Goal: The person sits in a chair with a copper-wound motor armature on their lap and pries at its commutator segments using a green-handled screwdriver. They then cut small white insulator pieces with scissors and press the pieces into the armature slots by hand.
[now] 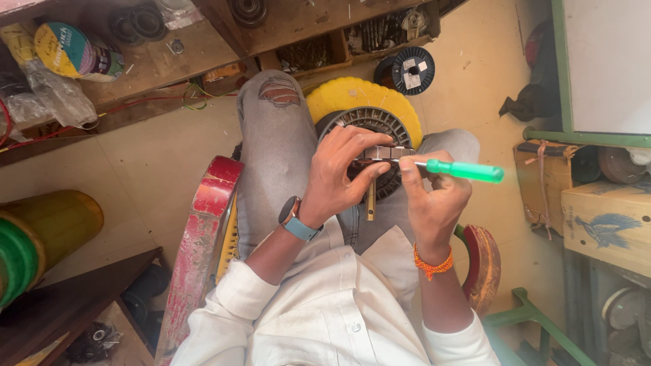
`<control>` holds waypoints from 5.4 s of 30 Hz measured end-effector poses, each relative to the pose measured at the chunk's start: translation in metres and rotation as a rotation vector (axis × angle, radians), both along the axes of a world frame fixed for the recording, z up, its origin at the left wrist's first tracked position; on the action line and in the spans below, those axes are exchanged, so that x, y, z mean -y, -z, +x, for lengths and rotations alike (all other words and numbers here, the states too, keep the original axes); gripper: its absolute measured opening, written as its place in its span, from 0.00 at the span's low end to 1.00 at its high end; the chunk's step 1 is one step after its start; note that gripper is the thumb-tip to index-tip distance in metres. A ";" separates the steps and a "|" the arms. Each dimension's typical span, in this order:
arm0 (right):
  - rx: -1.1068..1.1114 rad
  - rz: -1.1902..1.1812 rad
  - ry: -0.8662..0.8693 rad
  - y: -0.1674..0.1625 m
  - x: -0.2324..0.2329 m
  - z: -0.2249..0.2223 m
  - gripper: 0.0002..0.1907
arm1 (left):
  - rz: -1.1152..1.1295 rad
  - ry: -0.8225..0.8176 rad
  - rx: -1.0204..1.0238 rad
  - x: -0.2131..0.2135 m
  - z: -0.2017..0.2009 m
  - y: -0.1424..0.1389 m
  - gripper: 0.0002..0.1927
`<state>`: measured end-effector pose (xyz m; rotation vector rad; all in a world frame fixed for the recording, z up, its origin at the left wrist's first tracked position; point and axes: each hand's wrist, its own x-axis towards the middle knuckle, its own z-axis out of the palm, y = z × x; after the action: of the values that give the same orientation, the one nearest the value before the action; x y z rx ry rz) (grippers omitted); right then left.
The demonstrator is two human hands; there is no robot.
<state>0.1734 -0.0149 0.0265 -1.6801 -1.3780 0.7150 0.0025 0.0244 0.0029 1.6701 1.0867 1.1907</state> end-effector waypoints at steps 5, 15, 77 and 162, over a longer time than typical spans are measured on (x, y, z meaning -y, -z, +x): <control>0.097 0.079 -0.028 0.000 0.007 -0.007 0.05 | 0.005 0.004 0.005 0.002 0.003 0.003 0.17; -0.162 -0.067 0.024 0.006 0.017 -0.006 0.05 | 0.048 0.182 0.089 -0.001 -0.012 0.019 0.20; -0.219 0.047 0.032 -0.006 0.055 0.019 0.16 | 0.102 0.400 -0.015 0.000 -0.035 0.019 0.27; 0.179 0.148 -0.144 0.004 0.048 -0.010 0.06 | 0.170 0.157 -0.233 0.024 -0.020 0.012 0.25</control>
<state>0.1632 -0.0633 0.0228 -1.5695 -1.6499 0.5373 -0.0171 0.0004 -0.0095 2.0264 0.9926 1.0296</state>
